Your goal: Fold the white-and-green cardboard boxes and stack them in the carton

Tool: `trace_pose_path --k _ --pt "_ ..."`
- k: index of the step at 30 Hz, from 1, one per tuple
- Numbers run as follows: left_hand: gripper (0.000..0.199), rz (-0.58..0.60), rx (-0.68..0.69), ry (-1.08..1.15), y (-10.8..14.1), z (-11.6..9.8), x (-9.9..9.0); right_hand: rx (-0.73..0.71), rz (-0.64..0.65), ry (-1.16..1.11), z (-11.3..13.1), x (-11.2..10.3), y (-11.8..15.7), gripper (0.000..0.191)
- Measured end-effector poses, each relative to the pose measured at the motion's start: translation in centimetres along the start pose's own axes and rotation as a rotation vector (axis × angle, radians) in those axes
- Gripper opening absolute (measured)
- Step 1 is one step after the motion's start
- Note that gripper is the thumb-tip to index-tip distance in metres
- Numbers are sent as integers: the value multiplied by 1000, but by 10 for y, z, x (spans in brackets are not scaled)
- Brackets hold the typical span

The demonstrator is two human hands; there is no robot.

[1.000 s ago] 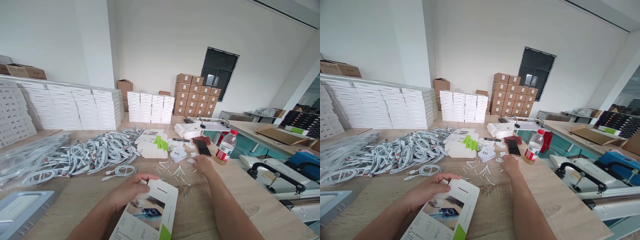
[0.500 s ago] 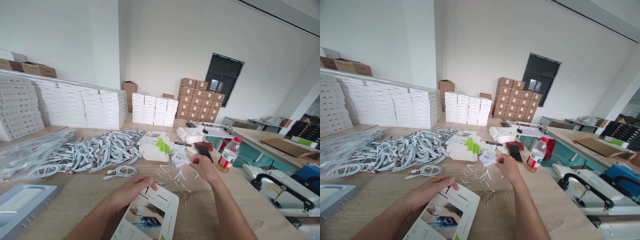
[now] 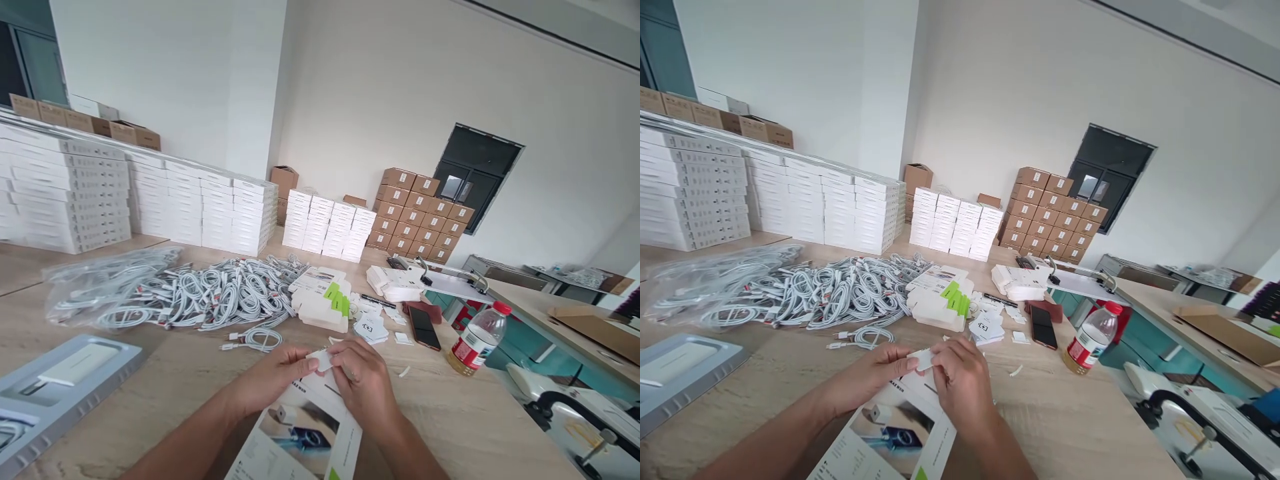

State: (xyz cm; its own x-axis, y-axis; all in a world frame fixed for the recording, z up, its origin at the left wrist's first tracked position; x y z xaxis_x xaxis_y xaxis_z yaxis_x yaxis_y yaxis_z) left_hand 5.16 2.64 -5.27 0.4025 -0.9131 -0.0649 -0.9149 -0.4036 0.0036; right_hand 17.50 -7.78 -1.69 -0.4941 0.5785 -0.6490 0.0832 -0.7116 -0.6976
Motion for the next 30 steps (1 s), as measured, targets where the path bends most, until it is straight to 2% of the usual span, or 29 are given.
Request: trace_pose_path --k 2,7,16,26,30 --pt "43 13 13 -39 0 0 1 -2 -5 0 -1 -3 0 23" --pt "46 -39 24 -161 0 -1 -2 -6 86 -82 4 -4 -2 34" --pt "32 16 45 -494 8 -15 10 194 323 -195 1 10 -2 22" --pt "28 106 24 -567 9 -11 20 134 391 25 7 12 4 27" --pt "28 105 1 -556 8 -10 20 140 430 -60 7 10 3 28"
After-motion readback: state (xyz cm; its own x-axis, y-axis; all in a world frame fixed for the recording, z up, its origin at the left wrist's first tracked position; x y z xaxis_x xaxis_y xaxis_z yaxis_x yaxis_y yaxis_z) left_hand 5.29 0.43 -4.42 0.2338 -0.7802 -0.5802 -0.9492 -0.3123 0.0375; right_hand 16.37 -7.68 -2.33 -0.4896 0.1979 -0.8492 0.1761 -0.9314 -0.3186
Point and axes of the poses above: each hand's wrist, its own y-axis away from the middle knuckle, its own x-axis out of the palm, z = x × y, the point moved 5 cm from there along -y, towards the middle knuckle, and after that the axes turned 5 degrees about z, right-handed, at the moved point
